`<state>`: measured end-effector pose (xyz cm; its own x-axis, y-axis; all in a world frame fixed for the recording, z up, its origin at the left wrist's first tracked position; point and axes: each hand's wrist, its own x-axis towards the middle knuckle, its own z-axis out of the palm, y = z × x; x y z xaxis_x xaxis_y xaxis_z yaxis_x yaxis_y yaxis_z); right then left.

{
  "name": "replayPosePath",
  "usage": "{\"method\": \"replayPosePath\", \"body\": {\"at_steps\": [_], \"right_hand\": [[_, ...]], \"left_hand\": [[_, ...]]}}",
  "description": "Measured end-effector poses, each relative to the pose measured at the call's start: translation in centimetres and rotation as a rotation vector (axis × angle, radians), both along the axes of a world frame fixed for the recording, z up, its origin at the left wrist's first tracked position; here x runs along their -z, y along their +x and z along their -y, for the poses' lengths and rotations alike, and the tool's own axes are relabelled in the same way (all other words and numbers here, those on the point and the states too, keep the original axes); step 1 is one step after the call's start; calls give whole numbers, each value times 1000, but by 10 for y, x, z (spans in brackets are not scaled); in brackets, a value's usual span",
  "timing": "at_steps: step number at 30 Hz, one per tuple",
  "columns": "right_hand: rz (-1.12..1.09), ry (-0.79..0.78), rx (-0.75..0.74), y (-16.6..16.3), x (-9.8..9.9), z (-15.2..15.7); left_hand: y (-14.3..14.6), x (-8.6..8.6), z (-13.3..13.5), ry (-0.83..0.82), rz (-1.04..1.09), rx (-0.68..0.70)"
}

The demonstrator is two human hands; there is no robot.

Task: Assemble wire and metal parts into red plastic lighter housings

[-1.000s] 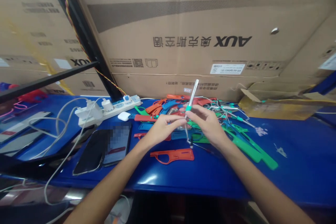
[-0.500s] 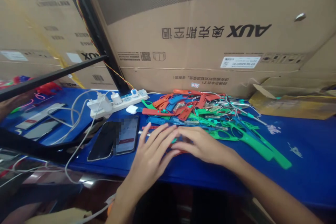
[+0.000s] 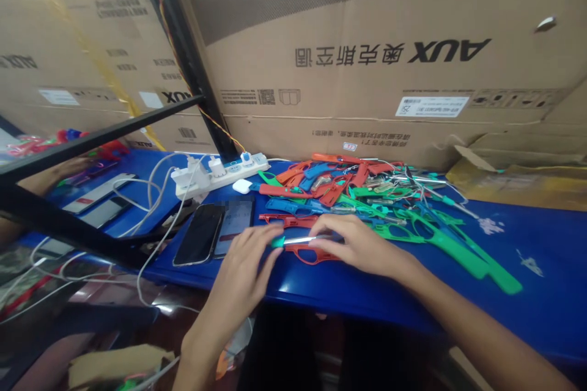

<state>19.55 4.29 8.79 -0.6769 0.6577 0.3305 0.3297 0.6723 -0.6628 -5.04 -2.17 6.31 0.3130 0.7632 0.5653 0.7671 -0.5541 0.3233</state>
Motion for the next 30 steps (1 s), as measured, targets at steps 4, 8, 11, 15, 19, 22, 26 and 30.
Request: {"method": "replayPosePath", "body": {"at_steps": [4, 8, 11, 15, 19, 22, 26, 30], "right_hand": [[8, 23, -13, -5, 0, 3], [149, 185, 87, 7, 3, 22], [283, 285, 323, 24, 21, 49], [382, 274, 379, 47, 53, 79], [402, 273, 342, 74, 70, 89], [330, 342, 398, 88, 67, 88], [219, 354, 478, 81, 58, 78], [149, 315, 478, 61, 56, 68]], "left_hand": [[17, 1, 0, 0, -28, 87], [18, 13, -9, -59, 28, 164], [9, 20, -11, -90, 22, 136], [3, 23, -10, -98, -46, 106], [8, 24, -13, -150, -30, 141], [17, 23, -14, -221, 8, 213], [28, 24, -9, -262, 65, 239], [30, 25, -1, -240, 148, 231]]}}
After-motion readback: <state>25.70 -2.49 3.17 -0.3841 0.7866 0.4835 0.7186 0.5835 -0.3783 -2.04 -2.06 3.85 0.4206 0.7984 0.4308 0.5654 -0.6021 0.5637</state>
